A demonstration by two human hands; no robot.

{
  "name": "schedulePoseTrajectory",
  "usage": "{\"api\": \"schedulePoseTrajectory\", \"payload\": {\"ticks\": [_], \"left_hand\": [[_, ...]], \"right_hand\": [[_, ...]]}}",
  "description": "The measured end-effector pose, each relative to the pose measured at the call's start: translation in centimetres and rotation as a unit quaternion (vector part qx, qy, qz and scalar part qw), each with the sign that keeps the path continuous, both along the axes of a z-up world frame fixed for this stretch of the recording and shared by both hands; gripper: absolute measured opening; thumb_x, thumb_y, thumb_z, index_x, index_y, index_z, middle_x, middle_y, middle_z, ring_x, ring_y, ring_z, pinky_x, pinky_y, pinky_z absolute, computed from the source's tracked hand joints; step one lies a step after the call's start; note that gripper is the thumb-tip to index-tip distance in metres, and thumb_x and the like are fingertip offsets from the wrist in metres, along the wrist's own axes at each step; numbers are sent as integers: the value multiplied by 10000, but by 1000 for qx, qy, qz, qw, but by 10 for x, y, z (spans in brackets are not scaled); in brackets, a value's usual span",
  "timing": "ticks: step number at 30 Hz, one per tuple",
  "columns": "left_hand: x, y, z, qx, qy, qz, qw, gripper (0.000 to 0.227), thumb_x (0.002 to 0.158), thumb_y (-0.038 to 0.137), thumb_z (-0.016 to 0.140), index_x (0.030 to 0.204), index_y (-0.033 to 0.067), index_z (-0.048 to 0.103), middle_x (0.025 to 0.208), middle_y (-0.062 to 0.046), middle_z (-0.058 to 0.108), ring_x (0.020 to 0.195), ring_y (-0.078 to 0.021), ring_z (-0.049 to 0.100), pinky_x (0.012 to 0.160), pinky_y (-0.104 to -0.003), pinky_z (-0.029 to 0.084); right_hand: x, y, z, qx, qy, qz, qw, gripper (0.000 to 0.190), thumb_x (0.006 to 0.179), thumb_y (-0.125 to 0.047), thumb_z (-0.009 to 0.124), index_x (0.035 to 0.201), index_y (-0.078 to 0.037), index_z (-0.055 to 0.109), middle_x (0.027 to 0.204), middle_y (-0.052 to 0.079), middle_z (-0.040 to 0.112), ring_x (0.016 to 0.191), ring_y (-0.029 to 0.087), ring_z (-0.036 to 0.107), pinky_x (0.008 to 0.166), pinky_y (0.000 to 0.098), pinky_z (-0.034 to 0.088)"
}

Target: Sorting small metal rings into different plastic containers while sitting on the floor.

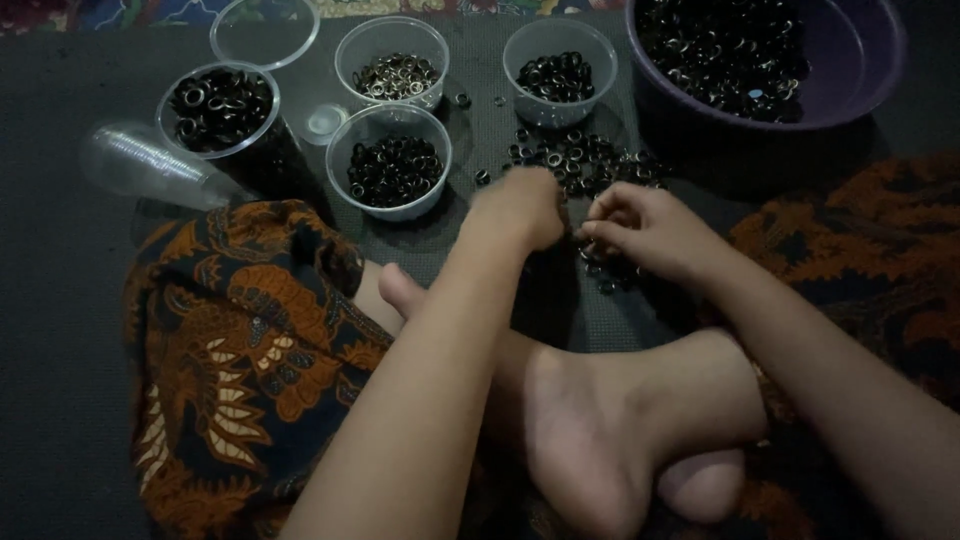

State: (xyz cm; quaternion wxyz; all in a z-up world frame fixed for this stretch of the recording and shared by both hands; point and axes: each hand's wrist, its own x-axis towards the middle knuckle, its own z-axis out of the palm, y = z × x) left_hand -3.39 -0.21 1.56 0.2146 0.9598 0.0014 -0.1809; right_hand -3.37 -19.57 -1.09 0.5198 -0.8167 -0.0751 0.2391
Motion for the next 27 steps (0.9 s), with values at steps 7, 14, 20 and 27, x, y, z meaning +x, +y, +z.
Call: {"api": "schedulePoseTrajectory", "payload": {"ticks": [7,14,20,27], "left_hand": [[22,10,-7,5,-182,125,975,375,865,91,682,1216,-36,651,1220,-263,601,1088,-449,643,864,-570,596],[83,16,-34,19,-98,193,976,537,957,88,618,1478,33,500,1557,-242,303,1396,-467,388,959,-655,529],[139,44,-78,44,-100,150,983,964,811,264,728,1635,273,226,1651,-290,97,1495,-499,247,1134,-562,343],[127,46,-80,87,-224,111,964,193,880,10,615,1015,12,753,1108,-216,663,967,-407,681,800,-500,585]], "right_hand": [[14,-12,-15,-85,-193,-75,975,155,937,-199,764,1067,-118,739,937,99,754,777,239,728,669,375,535],[16,-10,-17,-98,-222,-134,961,165,924,-266,786,1056,-170,758,912,49,752,793,190,709,667,328,543],[5,-2,-2,-44,-275,-93,956,67,899,-73,716,957,-45,696,769,10,672,615,95,549,593,235,475],[3,8,5,-30,-241,-67,968,48,899,-60,705,944,-45,697,717,-1,636,576,79,496,542,221,425]]}}
